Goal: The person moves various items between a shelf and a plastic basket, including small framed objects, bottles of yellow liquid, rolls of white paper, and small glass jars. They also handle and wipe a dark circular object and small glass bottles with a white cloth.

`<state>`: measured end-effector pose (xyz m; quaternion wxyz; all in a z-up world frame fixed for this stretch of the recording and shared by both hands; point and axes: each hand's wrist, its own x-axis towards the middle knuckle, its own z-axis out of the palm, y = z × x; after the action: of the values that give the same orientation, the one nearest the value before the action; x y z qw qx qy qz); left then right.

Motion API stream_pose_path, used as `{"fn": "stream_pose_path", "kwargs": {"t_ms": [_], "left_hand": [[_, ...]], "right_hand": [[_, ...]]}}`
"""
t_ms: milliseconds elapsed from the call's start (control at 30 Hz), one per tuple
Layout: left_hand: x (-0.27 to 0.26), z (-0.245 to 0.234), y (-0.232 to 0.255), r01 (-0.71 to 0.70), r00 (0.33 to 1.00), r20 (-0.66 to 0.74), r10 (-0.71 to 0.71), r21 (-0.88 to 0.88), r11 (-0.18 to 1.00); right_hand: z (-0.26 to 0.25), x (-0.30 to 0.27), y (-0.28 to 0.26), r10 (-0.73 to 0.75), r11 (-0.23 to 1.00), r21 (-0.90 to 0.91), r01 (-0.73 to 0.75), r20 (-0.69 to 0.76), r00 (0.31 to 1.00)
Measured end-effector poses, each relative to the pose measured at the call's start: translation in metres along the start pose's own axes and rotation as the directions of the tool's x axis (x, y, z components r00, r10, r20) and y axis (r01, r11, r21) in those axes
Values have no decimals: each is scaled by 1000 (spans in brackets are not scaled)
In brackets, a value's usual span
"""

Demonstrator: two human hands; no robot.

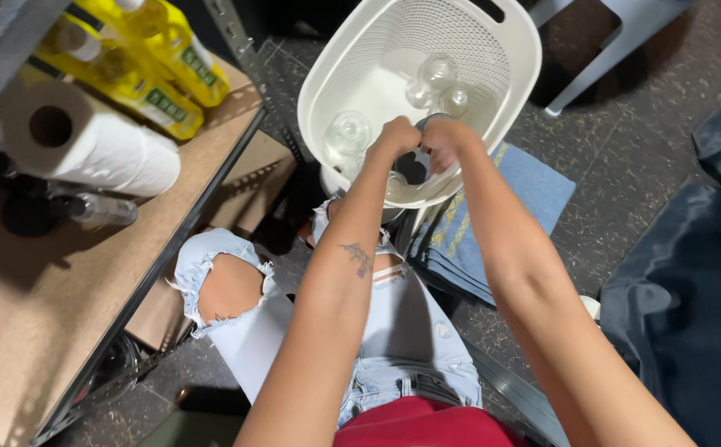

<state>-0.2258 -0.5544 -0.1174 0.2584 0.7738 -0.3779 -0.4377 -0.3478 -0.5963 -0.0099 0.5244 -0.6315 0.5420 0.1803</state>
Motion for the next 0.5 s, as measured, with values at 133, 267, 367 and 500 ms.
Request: {"fn": "stream_pose_path", "kwargs": {"t_ms": [133, 267, 367, 500], "left_hand": [[-50, -17, 13, 119, 992, 29, -120, 36, 992], [-43, -16, 14, 176, 968, 145, -204, 185, 967], [-56, -19, 22, 180, 956, 186, -226, 236, 955], [-49, -18, 19, 236, 949, 154, -277, 238, 942]], "right_hand": [[6, -5, -7, 170, 982, 80, -170, 13, 985], [9, -30, -19, 39, 968, -248, -29, 34, 999], [11, -47, -22, 1, 938, -346, 20, 60, 998], [9, -77, -42, -9, 887, -459, 52, 94, 996]]}}
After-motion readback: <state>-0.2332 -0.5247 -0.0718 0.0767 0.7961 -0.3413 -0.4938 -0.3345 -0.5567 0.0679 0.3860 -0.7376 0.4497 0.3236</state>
